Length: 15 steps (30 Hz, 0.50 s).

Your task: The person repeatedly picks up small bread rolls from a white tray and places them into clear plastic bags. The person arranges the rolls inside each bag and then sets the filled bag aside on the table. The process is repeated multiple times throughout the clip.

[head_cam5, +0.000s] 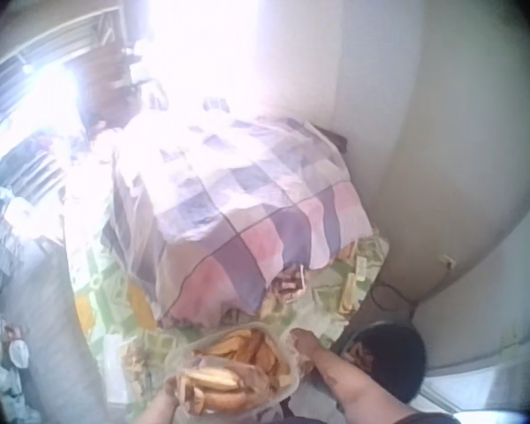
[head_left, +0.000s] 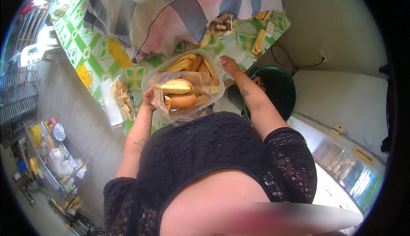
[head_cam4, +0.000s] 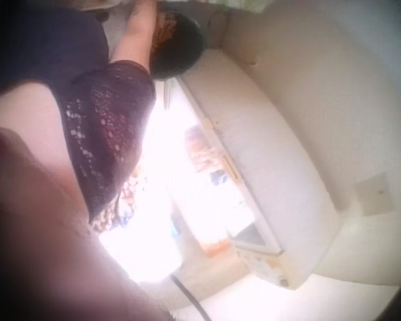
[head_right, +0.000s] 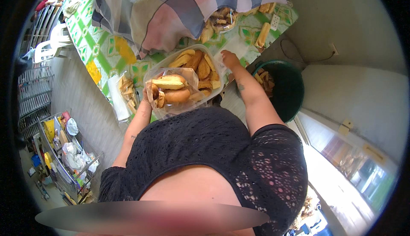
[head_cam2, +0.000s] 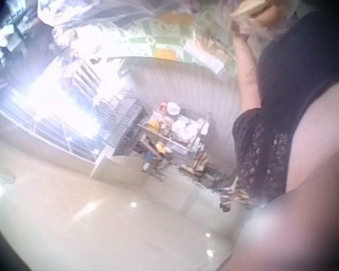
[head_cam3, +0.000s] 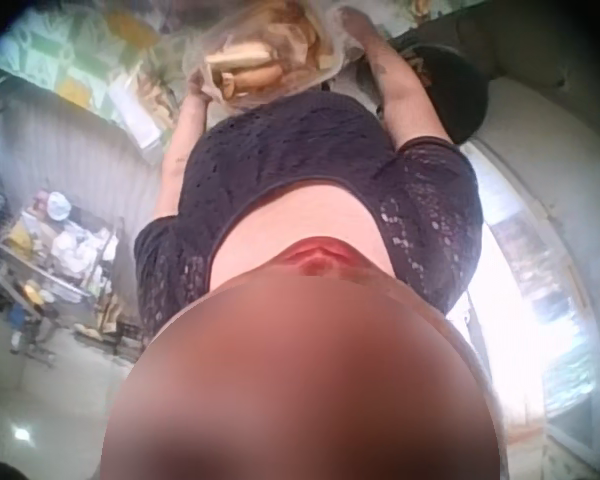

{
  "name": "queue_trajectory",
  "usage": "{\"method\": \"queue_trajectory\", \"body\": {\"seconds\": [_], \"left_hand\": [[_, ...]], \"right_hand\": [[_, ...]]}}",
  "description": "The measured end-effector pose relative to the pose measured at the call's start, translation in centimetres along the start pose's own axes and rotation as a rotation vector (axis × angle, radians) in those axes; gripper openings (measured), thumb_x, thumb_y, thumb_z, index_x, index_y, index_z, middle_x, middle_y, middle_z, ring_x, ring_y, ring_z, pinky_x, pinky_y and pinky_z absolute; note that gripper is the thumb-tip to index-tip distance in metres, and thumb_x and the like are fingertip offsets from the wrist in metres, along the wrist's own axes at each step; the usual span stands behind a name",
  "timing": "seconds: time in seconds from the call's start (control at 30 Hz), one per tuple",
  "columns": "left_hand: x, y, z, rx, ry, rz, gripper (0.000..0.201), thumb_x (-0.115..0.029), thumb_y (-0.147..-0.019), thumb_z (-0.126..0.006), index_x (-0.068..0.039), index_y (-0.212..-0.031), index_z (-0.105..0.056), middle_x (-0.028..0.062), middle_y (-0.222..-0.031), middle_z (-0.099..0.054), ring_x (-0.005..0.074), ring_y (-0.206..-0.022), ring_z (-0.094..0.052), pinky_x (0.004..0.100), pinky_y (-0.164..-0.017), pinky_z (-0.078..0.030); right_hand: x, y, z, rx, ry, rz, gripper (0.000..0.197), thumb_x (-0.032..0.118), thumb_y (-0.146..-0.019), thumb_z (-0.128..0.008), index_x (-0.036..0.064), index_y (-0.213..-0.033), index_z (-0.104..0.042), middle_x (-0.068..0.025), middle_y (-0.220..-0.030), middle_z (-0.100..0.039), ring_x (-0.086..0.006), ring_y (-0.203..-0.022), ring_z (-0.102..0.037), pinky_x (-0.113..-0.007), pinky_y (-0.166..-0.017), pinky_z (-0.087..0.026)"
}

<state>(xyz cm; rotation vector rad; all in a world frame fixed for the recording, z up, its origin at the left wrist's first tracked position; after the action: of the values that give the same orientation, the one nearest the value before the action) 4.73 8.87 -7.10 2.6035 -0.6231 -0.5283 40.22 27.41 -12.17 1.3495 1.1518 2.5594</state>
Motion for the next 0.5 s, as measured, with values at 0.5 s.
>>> {"method": "queue_trajectory", "body": {"seconds": [0.5], "left_hand": [[-0.6,-4.3,1.3,-0.458,-0.825,0.077,0.073,-0.035,-0.071,-0.068,-0.006,-0.132,-0.039,0.0173,-0.124,-0.05,0.0293,-0.106,-0.055,0.0409,-0.091,-0.046]], "right_hand": [[-3.0,-1.1,-1.1,0.261,1.47,0.396,0.119,0.045,-0.044,-0.084,0.0103,-0.14,-0.024,-0.0064,-0.143,-0.027,-0.0265,-0.132,-0.026,-0.065,-0.102,-0.017]]}}
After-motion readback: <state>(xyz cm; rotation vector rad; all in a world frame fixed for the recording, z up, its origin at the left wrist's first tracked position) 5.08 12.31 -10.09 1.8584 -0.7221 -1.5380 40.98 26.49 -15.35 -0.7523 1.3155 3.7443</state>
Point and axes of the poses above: each hand's wrist, its own y-axis away from the middle knuckle, its own z-axis out of the back of the hand, x = y × z, the point moved 2 cm from there along -y, towards the middle knuckle
